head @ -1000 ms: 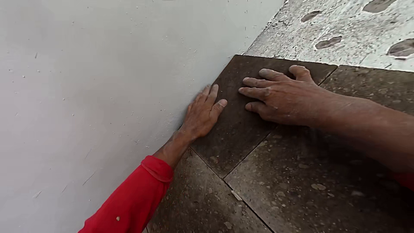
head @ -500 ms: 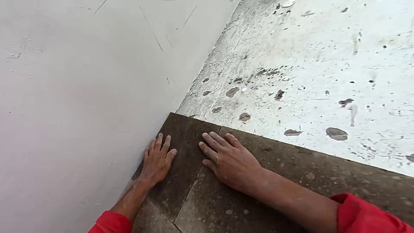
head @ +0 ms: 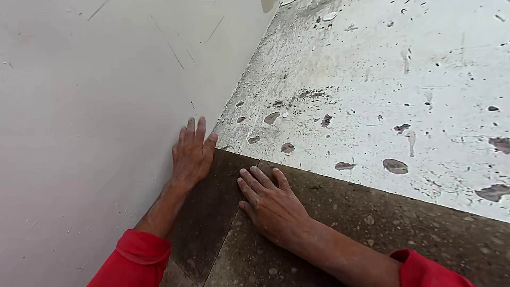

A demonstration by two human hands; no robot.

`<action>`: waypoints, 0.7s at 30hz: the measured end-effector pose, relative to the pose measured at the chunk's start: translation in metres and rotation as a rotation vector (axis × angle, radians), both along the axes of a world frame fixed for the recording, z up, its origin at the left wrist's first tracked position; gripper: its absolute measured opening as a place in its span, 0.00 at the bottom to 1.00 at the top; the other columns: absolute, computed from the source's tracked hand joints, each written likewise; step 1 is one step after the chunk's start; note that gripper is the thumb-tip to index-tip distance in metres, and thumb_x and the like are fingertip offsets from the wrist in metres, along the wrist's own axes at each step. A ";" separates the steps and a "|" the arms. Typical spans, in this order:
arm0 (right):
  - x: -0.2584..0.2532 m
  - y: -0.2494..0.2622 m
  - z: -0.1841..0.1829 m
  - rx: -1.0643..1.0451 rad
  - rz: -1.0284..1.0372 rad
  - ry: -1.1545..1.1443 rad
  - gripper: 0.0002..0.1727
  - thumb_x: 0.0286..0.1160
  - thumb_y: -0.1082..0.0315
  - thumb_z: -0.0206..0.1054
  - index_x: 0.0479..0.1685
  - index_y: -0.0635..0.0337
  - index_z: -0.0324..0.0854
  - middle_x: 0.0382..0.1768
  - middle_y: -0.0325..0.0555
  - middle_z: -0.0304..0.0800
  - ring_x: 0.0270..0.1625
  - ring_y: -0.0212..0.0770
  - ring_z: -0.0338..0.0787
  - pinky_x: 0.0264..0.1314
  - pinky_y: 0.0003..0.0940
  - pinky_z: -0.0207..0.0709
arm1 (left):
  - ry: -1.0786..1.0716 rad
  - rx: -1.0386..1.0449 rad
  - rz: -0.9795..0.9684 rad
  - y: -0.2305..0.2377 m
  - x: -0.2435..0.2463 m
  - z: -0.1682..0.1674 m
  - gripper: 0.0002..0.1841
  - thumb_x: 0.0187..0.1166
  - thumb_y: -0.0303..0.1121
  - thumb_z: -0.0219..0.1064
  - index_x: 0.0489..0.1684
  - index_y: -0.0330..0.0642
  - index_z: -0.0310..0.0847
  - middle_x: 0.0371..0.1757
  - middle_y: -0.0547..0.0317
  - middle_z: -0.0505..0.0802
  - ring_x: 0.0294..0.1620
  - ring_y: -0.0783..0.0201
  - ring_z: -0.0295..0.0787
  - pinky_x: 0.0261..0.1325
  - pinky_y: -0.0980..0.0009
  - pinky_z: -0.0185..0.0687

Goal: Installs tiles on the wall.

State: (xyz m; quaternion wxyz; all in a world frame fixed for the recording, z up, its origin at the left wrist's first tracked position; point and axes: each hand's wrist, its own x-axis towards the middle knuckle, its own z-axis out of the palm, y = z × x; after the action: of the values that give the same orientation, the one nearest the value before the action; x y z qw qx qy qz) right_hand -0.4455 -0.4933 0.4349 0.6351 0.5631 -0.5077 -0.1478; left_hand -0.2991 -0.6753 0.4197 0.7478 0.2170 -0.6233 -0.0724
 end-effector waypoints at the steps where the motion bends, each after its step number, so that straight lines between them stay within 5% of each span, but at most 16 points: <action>1: -0.001 0.000 0.000 -0.004 -0.003 0.014 0.33 0.90 0.46 0.48 0.84 0.56 0.74 0.89 0.46 0.67 0.92 0.54 0.60 0.88 0.70 0.49 | 0.047 0.009 0.026 0.000 -0.004 0.005 0.38 0.90 0.64 0.30 0.96 0.55 0.53 0.96 0.50 0.57 0.96 0.42 0.45 0.86 0.30 0.48; 4: -0.006 -0.001 0.000 -0.002 0.005 0.014 0.33 0.90 0.45 0.46 0.84 0.55 0.74 0.89 0.45 0.66 0.93 0.55 0.59 0.88 0.71 0.48 | -0.018 0.112 0.026 -0.016 -0.071 0.000 0.38 0.91 0.64 0.28 0.96 0.59 0.54 0.97 0.52 0.56 0.97 0.44 0.42 0.89 0.32 0.43; 7: -0.005 -0.003 -0.002 0.003 0.022 -0.008 0.32 0.90 0.47 0.48 0.84 0.56 0.74 0.89 0.47 0.67 0.92 0.57 0.60 0.88 0.71 0.49 | -0.189 0.125 -0.122 -0.025 -0.062 -0.003 0.39 0.90 0.65 0.30 0.98 0.57 0.46 0.98 0.50 0.49 0.98 0.42 0.36 0.88 0.30 0.41; 9: -0.005 -0.004 0.002 0.014 0.044 -0.017 0.32 0.90 0.47 0.47 0.84 0.56 0.74 0.88 0.48 0.68 0.92 0.58 0.61 0.87 0.71 0.51 | -0.177 0.087 -0.171 -0.031 -0.049 -0.011 0.40 0.90 0.64 0.34 0.98 0.51 0.45 0.98 0.49 0.51 0.98 0.44 0.41 0.89 0.32 0.44; 14: -0.004 -0.002 0.008 0.096 0.049 -0.060 0.33 0.90 0.48 0.46 0.83 0.60 0.73 0.88 0.53 0.67 0.91 0.63 0.62 0.86 0.74 0.48 | -0.252 0.021 -0.071 -0.046 -0.044 -0.085 0.40 0.91 0.63 0.35 0.97 0.48 0.48 0.97 0.46 0.52 0.96 0.44 0.47 0.88 0.36 0.53; 21: 0.006 0.006 0.014 0.161 0.063 -0.040 0.32 0.90 0.45 0.51 0.80 0.59 0.77 0.85 0.58 0.70 0.88 0.70 0.63 0.82 0.79 0.48 | 0.075 -0.159 0.024 -0.041 -0.025 -0.096 0.38 0.92 0.59 0.36 0.95 0.41 0.54 0.95 0.43 0.58 0.96 0.47 0.49 0.94 0.44 0.49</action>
State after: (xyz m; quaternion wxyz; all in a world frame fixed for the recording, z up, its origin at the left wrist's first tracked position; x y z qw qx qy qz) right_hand -0.4392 -0.4869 0.4494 0.5819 0.6310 -0.4886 -0.1568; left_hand -0.3243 -0.7168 0.3240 0.7863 0.1615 -0.5959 -0.0218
